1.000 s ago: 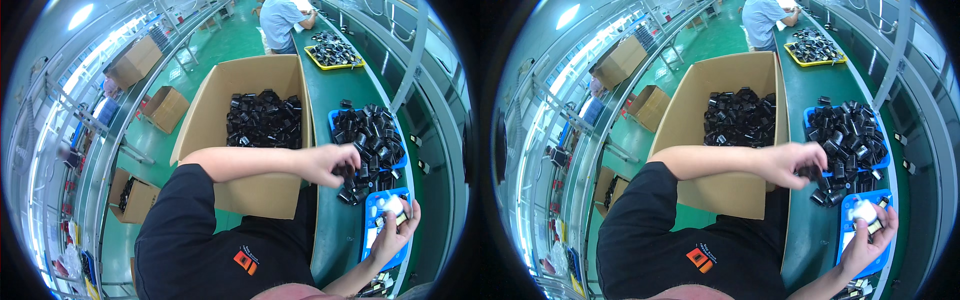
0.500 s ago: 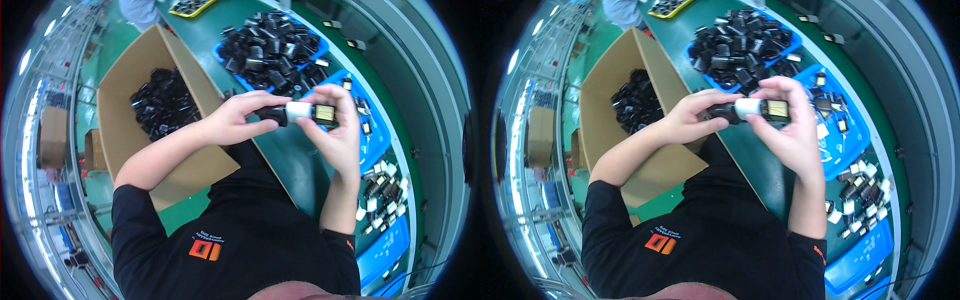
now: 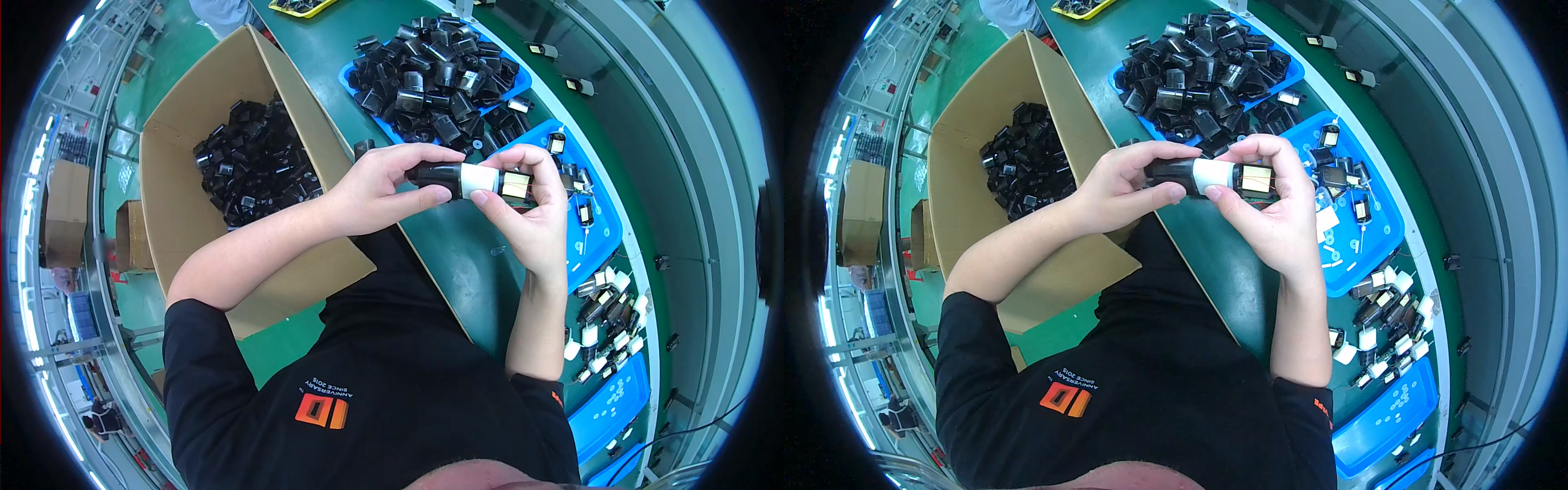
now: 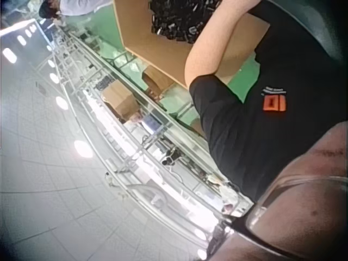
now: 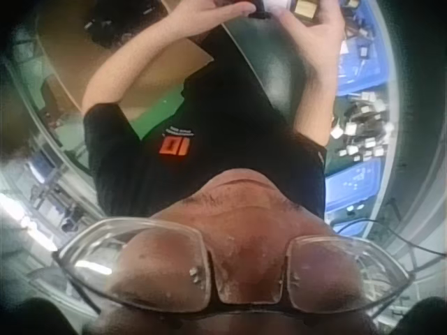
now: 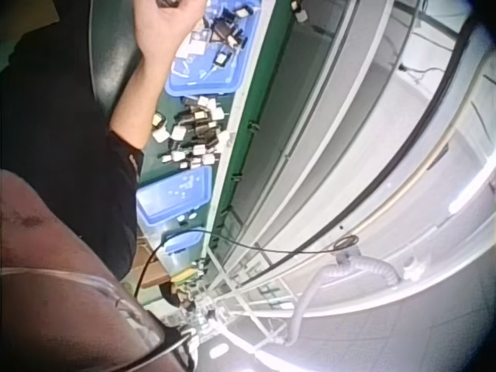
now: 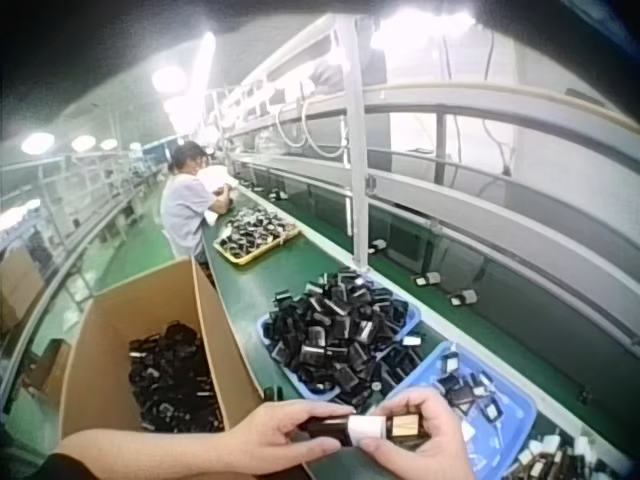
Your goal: Assembling black plastic housing components with internal parts on a factory assembly line.
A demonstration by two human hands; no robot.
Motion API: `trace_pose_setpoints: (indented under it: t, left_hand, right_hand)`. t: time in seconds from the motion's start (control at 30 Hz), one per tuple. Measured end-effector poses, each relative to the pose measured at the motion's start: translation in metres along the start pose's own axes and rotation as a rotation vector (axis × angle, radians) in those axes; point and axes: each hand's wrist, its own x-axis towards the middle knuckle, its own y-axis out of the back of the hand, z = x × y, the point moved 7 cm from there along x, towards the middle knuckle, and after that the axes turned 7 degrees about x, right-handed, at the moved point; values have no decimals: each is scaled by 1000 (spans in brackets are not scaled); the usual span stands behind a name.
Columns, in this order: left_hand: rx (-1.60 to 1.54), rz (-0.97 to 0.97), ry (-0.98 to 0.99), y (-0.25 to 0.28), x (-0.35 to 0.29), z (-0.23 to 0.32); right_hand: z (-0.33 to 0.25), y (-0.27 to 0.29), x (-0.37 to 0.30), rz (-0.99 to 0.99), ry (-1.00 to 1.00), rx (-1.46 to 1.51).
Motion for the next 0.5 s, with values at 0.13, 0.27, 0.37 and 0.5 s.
trace_pose_setpoints:
  t: [0.13,0.27,0.37,0.5]
  left_hand:
    - [307,10,-133,1,2,14]
    - [226,87,-238,7,10,28]
    - [-103,39,-368,-5,20,44]
    - [180,56,-485,-25,32,59]
  right_hand:
    - [10,-6,0,1,-14,25]
    - [22,-1,3,48,-46,185]
    - [39,6,1,-9,-159,729]
    - [59,7,0,-101,-104,1078]
